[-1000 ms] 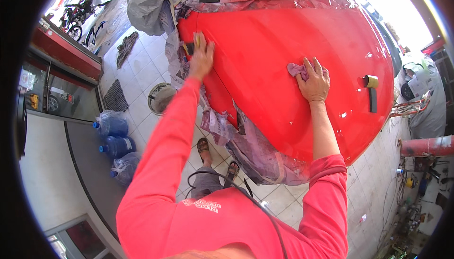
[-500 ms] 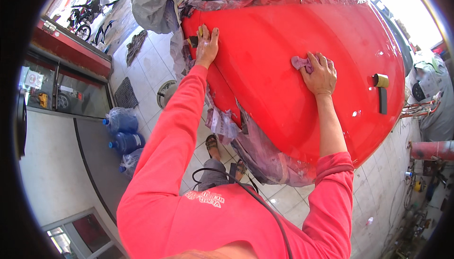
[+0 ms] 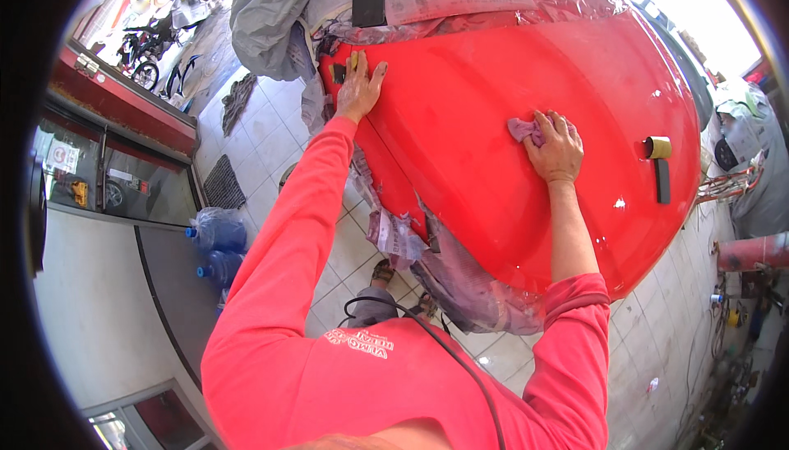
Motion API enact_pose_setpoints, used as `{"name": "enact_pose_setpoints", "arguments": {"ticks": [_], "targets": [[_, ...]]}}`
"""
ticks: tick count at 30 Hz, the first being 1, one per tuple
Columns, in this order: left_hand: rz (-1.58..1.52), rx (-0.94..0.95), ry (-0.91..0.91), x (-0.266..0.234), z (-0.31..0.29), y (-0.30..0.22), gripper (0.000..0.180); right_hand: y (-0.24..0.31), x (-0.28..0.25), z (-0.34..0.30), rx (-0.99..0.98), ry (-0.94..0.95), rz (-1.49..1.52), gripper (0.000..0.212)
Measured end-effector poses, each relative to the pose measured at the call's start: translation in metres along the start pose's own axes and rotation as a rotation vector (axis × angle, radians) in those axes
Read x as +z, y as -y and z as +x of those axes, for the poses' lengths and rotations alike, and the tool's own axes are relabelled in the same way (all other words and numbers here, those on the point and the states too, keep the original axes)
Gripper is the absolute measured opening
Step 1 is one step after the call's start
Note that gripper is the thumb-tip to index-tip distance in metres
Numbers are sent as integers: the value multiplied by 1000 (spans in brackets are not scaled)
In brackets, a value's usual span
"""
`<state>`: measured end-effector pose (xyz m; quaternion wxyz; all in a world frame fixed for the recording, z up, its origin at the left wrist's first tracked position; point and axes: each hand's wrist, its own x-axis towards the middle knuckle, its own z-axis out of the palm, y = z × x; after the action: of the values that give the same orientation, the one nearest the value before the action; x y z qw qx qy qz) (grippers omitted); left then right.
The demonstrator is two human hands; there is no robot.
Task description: The person sands the surface of a red car hood using a sanding block and a cloth. They repeatedly rub the surface, occasionally dipping the cloth into a bucket of water and wiping the hood to remove residue.
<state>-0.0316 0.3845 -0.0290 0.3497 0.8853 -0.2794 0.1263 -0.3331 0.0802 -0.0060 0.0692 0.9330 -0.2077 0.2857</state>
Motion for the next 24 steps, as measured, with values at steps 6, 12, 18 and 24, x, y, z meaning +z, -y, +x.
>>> {"name": "enact_pose_setpoints", "arguments": {"ticks": [6, 12, 18, 24], "targets": [[-66, 178, 74, 20, -132, -30, 98, -15, -7, -15, 68, 40, -7, 51], [43, 162, 106, -4, -21, 18, 95, -9, 0, -7, 69, -9, -21, 49], [307, 142, 114, 2, 3, -22, 104, -18, 0, -12, 116, 20, -25, 51], [210, 89, 90, -7, 53, 26, 111, 0, 3, 0, 143, 24, -11, 52]]}}
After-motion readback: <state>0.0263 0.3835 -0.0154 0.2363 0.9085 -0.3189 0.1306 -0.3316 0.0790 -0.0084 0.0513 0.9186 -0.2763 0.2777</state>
